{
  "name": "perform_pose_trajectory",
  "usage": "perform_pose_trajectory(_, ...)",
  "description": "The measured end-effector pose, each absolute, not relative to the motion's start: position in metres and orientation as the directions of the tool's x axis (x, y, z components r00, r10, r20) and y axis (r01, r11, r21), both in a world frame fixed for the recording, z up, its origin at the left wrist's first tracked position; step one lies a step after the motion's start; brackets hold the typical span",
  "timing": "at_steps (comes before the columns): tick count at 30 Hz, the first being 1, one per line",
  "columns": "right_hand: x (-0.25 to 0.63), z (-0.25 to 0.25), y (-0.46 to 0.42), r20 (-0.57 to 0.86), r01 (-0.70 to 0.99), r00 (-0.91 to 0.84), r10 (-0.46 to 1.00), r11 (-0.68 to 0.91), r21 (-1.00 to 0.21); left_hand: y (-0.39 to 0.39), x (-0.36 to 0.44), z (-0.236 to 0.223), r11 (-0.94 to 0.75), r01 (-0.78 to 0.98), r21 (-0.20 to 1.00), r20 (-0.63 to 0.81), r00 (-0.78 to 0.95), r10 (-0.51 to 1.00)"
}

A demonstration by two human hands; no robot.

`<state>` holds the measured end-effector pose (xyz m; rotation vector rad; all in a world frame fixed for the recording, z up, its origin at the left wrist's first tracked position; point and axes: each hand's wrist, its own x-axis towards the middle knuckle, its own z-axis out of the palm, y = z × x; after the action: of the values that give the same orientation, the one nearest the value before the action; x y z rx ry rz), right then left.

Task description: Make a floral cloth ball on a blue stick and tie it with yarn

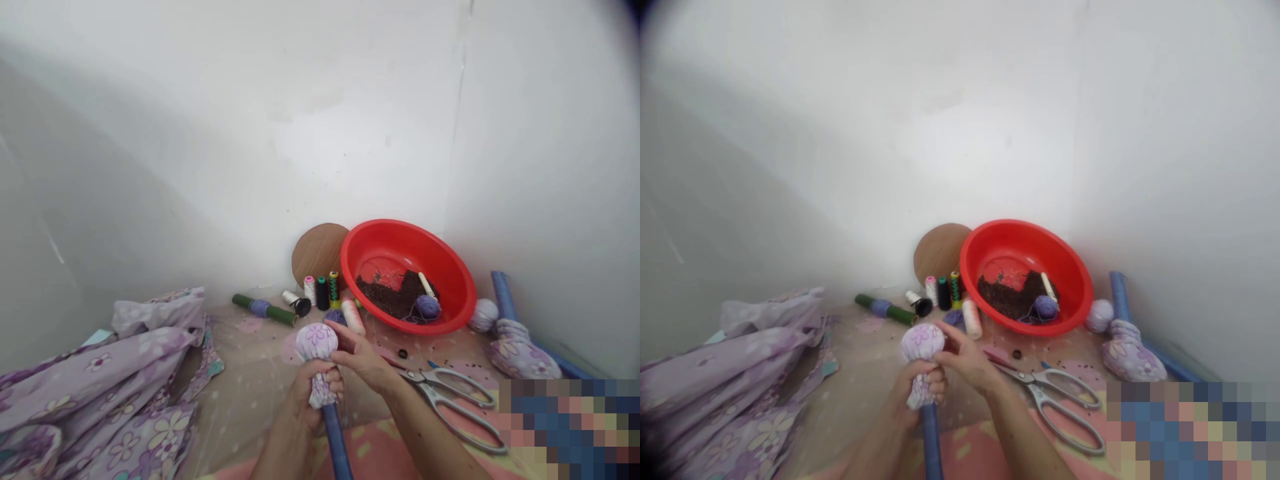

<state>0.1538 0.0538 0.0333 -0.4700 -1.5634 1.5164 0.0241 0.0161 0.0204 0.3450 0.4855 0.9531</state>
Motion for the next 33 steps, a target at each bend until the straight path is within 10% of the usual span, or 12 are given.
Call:
perform_pose_trajectory(13, 0.157, 0.026, 0.059, 0.413, -0.034, -0.460, 0.786, 0.449, -0.893, 0.016, 0.036, 0.014, 0.535, -0.694, 0.482, -0.354, 0.405, 0.843)
perform_pose_trajectory(33, 0.174, 0.023, 0.056, 0.414, -0.298, -0.495, 0.764, 0.298, -0.907, 0.014, 0.033, 0.035, 0.602, -0.438, 0.668, -0.478, 0.367, 0.798)
